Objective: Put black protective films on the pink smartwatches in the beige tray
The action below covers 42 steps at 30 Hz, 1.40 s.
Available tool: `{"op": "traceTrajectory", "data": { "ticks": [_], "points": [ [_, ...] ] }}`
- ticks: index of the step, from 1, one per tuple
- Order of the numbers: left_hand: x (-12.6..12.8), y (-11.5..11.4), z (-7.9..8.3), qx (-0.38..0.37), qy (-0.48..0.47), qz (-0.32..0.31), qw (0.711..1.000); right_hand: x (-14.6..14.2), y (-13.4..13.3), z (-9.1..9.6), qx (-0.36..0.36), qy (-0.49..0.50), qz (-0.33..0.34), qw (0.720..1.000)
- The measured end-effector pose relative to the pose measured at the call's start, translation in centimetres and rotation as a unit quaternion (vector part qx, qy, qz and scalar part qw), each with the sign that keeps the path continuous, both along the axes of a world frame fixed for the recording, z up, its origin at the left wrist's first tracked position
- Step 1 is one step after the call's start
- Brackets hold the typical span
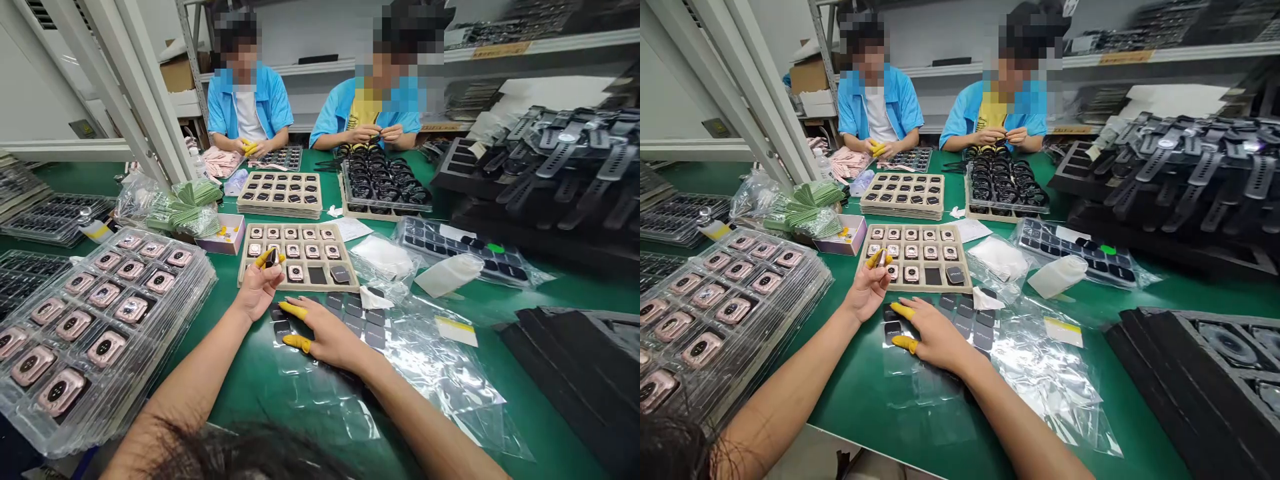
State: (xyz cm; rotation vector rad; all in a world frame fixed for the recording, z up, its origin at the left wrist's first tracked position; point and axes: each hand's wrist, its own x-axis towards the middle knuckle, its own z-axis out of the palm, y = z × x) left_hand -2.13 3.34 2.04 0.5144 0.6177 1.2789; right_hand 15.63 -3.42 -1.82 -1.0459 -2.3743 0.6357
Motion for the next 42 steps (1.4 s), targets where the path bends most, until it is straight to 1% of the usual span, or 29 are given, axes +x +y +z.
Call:
{"op": "traceTrajectory", "data": {
  "ticks": [3, 9, 11, 13, 17, 21, 23, 26, 28, 31, 33, 34, 35, 36, 37, 38, 39, 40, 41, 42],
  "points": [
    [-0.1, 0.0, 0.0, 0.003, -0.008, 0.004, 1.000, 0.5, -0.1, -0.4, -0.011, 0.017, -0.026, 0.999],
    [0.2, -0.3, 0.2, -0.002, -0.011, -0.018, 1.000, 0.1, -0.1, -1.5, 0.037, 0.063, -0.098, 0.992],
    [0.2, -0.3, 0.2, -0.002, -0.007, -0.022, 1.000, 0.0, 0.0, -1.8, 0.048, 0.076, -0.110, 0.990],
    [0.2, -0.3, 0.3, -0.004, -0.004, -0.021, 1.000, 0.1, 0.0, -1.8, 0.056, 0.078, -0.107, 0.990],
    [0.1, -0.4, 0.5, -0.009, 0.009, -0.021, 1.000, 0.2, -0.3, -1.0, 0.074, 0.060, -0.091, 0.991],
    [0.2, -0.5, 0.8, -0.003, 0.057, -0.035, 0.998, 0.0, -0.4, -0.4, 0.091, 0.042, -0.094, 0.990],
    [0.3, -0.7, 1.0, 0.000, 0.094, -0.042, 0.995, -0.1, -0.4, -0.2, 0.116, 0.040, -0.075, 0.990],
    [0.7, -1.1, 1.1, 0.007, 0.144, -0.059, 0.988, -0.3, -0.6, 0.3, 0.181, 0.029, -0.037, 0.982],
    [1.2, -1.5, 0.8, 0.005, 0.155, -0.081, 0.985, -0.5, -0.8, 0.7, 0.225, -0.001, -0.043, 0.973],
    [1.9, -2.0, -0.1, -0.019, 0.154, -0.119, 0.981, -1.0, -1.2, 1.2, 0.265, -0.057, -0.074, 0.960],
    [2.3, -2.1, -0.8, -0.030, 0.161, -0.119, 0.979, -1.1, -1.4, 1.5, 0.283, -0.068, -0.084, 0.953],
    [2.5, -2.1, -1.0, -0.029, 0.170, -0.109, 0.979, -0.9, -1.5, 1.7, 0.286, -0.058, -0.080, 0.953],
    [2.6, -2.1, -1.3, -0.024, 0.180, -0.098, 0.979, -0.7, -1.6, 2.0, 0.281, -0.034, -0.073, 0.956],
    [2.7, -2.0, -1.5, -0.014, 0.193, -0.087, 0.977, -0.2, -1.7, 2.3, 0.258, 0.004, -0.061, 0.964],
    [2.8, -2.0, -1.8, -0.002, 0.210, -0.081, 0.974, 0.5, -1.8, 2.7, 0.211, 0.057, -0.047, 0.975],
    [2.9, -2.1, -2.0, 0.014, 0.231, -0.079, 0.970, 1.3, -1.8, 3.2, 0.139, 0.122, -0.039, 0.982],
    [2.9, -2.1, -2.1, 0.031, 0.254, -0.080, 0.963, 2.2, -1.9, 3.6, 0.049, 0.190, -0.043, 0.980],
    [3.0, -2.3, -2.3, 0.049, 0.282, -0.085, 0.954, 3.1, -1.9, 4.0, -0.048, 0.250, -0.062, 0.965],
    [3.1, -2.5, -2.5, 0.067, 0.314, -0.095, 0.942, 4.0, -1.8, 4.3, -0.137, 0.297, -0.091, 0.941],
    [3.2, -2.7, -2.6, 0.085, 0.346, -0.107, 0.928, 4.8, -1.6, 4.5, -0.208, 0.329, -0.127, 0.912]
  ]
}}
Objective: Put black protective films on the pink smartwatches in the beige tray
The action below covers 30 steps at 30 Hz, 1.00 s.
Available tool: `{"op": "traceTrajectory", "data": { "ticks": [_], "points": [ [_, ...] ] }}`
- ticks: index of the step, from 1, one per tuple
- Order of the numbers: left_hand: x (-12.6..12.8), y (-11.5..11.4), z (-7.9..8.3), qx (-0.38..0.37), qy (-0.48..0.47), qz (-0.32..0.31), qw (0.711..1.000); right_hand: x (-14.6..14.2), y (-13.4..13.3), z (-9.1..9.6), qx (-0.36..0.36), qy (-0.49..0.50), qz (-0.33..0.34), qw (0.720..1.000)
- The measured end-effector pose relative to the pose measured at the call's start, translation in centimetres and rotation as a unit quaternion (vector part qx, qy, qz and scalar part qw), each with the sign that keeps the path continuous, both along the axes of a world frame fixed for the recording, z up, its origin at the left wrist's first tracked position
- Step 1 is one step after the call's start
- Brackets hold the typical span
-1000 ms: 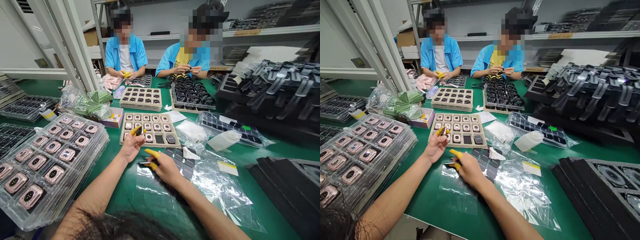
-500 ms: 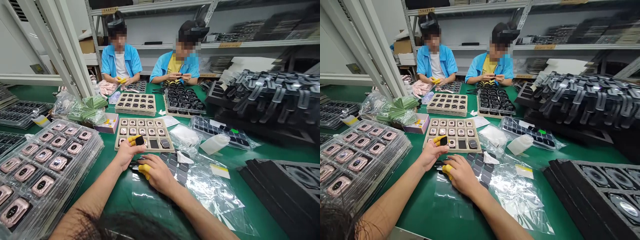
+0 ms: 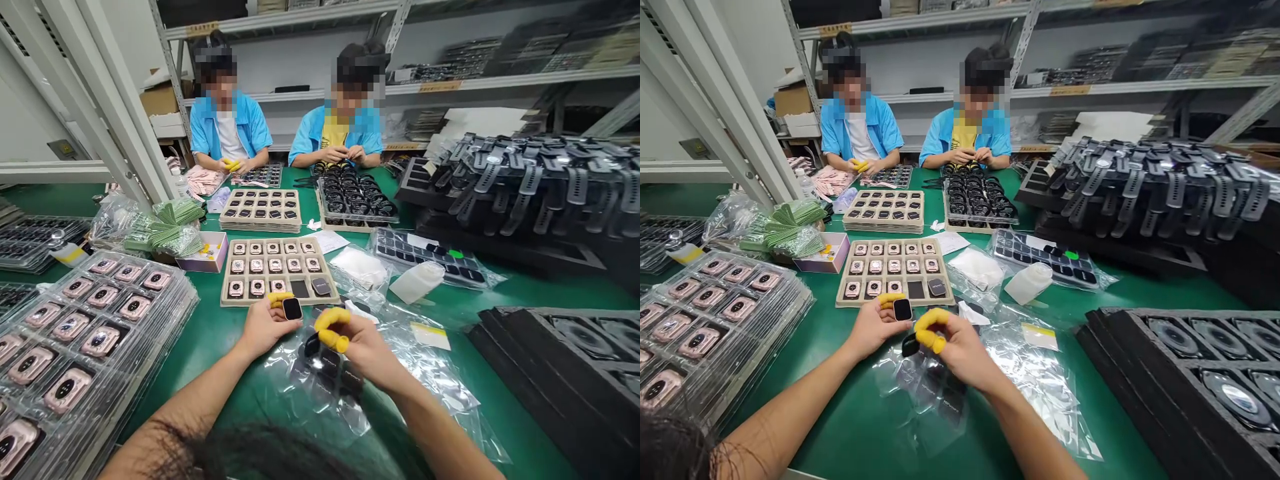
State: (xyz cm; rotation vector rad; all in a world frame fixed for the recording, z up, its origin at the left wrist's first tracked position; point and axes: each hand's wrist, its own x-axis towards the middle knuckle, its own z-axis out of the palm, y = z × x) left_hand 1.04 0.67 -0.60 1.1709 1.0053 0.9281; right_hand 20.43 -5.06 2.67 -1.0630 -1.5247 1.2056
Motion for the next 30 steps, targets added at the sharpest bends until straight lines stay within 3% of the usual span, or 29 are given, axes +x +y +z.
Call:
{"op": "traceTrajectory", "data": {
  "ticks": [2, 5, 11, 22, 30],
  "points": [
    [0.2, -0.4, -0.1, 0.036, 0.062, -0.038, 0.997, 1.0, 0.4, -0.1, -0.097, 0.035, -0.057, 0.993],
    [0.3, -0.8, 0.0, 0.079, 0.120, -0.076, 0.987, 1.0, 1.2, -1.1, -0.142, 0.039, -0.130, 0.981],
    [0.3, -0.8, 0.4, 0.089, 0.151, -0.096, 0.980, -0.3, 1.4, -2.3, -0.220, 0.078, -0.148, 0.961],
    [0.3, -0.8, 0.6, 0.097, 0.153, -0.103, 0.978, -0.3, 1.5, -3.3, -0.218, 0.081, -0.153, 0.961],
    [0.3, -0.7, 0.5, 0.101, 0.169, -0.118, 0.973, -0.4, 1.6, -2.8, -0.227, 0.094, -0.149, 0.958]
  ]
}}
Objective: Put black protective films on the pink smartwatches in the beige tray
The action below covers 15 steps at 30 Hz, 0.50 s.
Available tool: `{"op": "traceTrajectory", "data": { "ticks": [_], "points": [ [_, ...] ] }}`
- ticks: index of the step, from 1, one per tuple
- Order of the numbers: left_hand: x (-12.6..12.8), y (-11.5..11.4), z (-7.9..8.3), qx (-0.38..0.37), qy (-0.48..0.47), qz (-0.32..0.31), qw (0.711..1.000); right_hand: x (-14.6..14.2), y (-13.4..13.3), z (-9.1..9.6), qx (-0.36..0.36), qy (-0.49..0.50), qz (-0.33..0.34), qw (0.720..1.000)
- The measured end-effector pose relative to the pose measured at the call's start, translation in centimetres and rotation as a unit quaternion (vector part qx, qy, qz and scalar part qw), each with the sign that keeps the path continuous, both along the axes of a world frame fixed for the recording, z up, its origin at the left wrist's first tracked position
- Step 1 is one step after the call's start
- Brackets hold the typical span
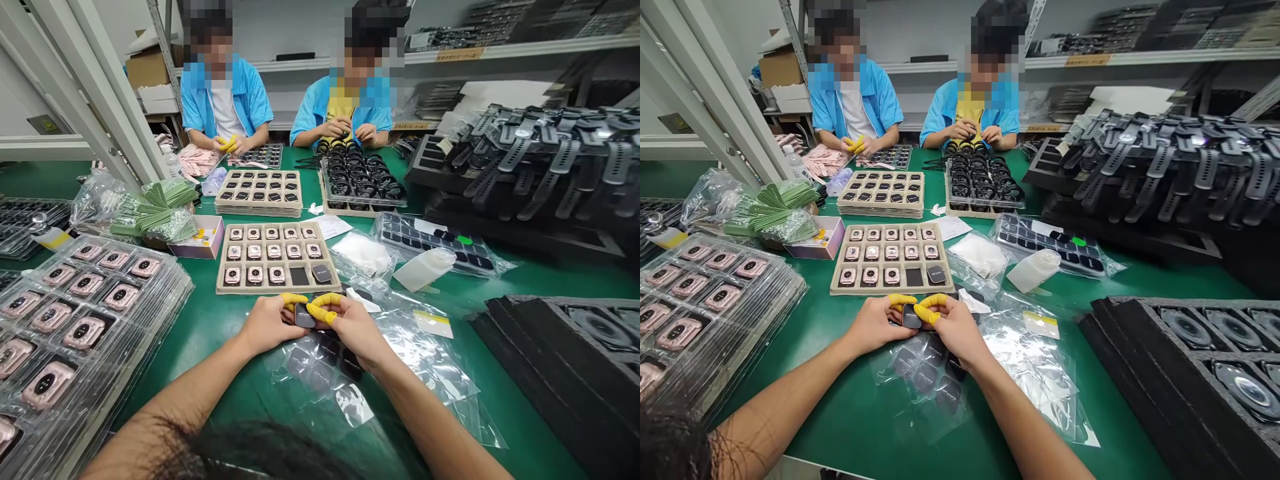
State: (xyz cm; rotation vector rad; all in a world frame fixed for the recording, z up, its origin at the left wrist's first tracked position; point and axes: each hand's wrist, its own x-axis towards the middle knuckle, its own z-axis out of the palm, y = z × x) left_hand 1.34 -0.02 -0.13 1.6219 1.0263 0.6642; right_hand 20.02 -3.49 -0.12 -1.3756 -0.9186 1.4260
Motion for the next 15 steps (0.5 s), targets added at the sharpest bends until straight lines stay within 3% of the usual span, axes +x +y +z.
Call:
{"op": "traceTrajectory", "data": {
  "ticks": [15],
  "points": [
    [-0.03, 0.01, -0.37, 0.010, -0.006, 0.005, 1.000, -0.17, 0.09, 0.00, -0.009, 0.010, -0.013, 1.000]
  ]
}}
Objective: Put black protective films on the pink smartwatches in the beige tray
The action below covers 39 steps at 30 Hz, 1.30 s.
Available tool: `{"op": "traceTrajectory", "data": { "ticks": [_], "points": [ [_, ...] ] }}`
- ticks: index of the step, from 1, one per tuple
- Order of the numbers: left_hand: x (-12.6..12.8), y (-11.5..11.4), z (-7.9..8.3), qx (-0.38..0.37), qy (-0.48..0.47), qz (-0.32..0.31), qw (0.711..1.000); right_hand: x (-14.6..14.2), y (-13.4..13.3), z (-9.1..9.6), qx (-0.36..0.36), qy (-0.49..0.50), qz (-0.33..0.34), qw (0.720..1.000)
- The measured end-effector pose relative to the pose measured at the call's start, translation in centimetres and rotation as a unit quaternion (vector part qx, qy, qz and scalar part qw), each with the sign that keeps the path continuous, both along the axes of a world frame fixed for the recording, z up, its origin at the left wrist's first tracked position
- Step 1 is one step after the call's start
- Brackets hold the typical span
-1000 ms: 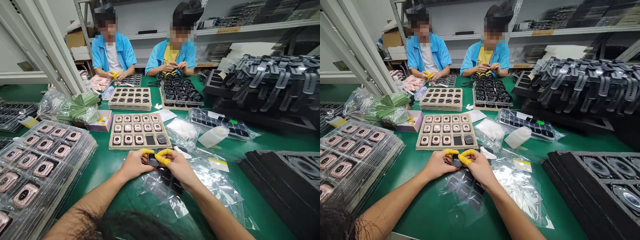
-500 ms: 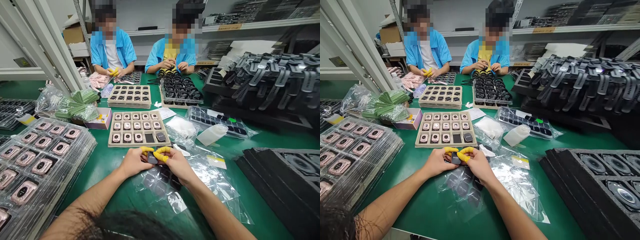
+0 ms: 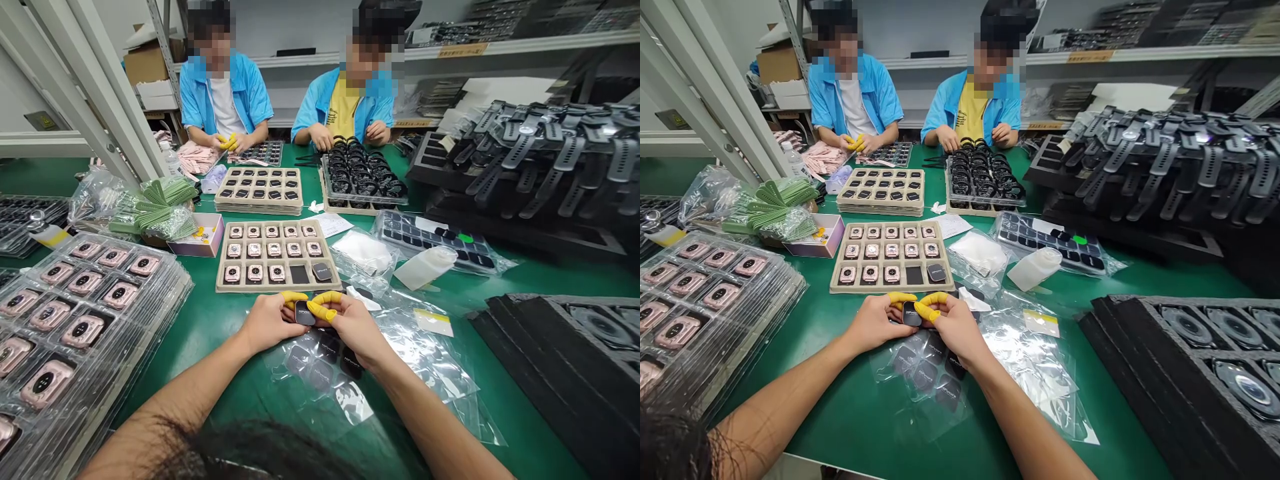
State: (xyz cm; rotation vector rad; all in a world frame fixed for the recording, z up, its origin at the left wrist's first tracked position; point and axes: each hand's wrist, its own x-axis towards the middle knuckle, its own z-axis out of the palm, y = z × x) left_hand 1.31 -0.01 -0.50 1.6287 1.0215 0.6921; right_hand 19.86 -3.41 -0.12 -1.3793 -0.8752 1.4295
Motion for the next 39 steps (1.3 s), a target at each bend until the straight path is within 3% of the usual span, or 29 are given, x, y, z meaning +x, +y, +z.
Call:
{"op": "traceTrajectory", "data": {
  "ticks": [28, 32, 34, 35, 37, 39],
  "points": [
    [-0.1, 0.2, -0.2, -0.002, 0.027, -0.007, 1.000, -0.2, 0.0, -0.6, 0.019, -0.042, 0.001, 0.999],
    [-0.1, 0.1, 0.0, -0.002, 0.032, -0.006, 0.999, 0.1, -0.1, -0.9, 0.053, -0.092, 0.017, 0.994],
    [0.0, 0.1, 0.0, -0.013, 0.022, -0.002, 1.000, 0.6, -0.3, -0.9, 0.103, -0.207, -0.004, 0.973],
    [0.0, 0.2, 0.0, -0.024, 0.012, 0.001, 1.000, 0.9, -0.3, -0.7, 0.141, -0.280, -0.026, 0.949],
    [0.0, 0.3, 0.0, -0.051, -0.016, 0.008, 0.999, 1.6, -0.5, -0.3, 0.236, -0.404, -0.059, 0.882],
    [0.0, 0.4, 0.0, -0.079, -0.046, 0.016, 0.996, 2.1, -0.6, 0.1, 0.339, -0.471, -0.012, 0.814]
  ]
}}
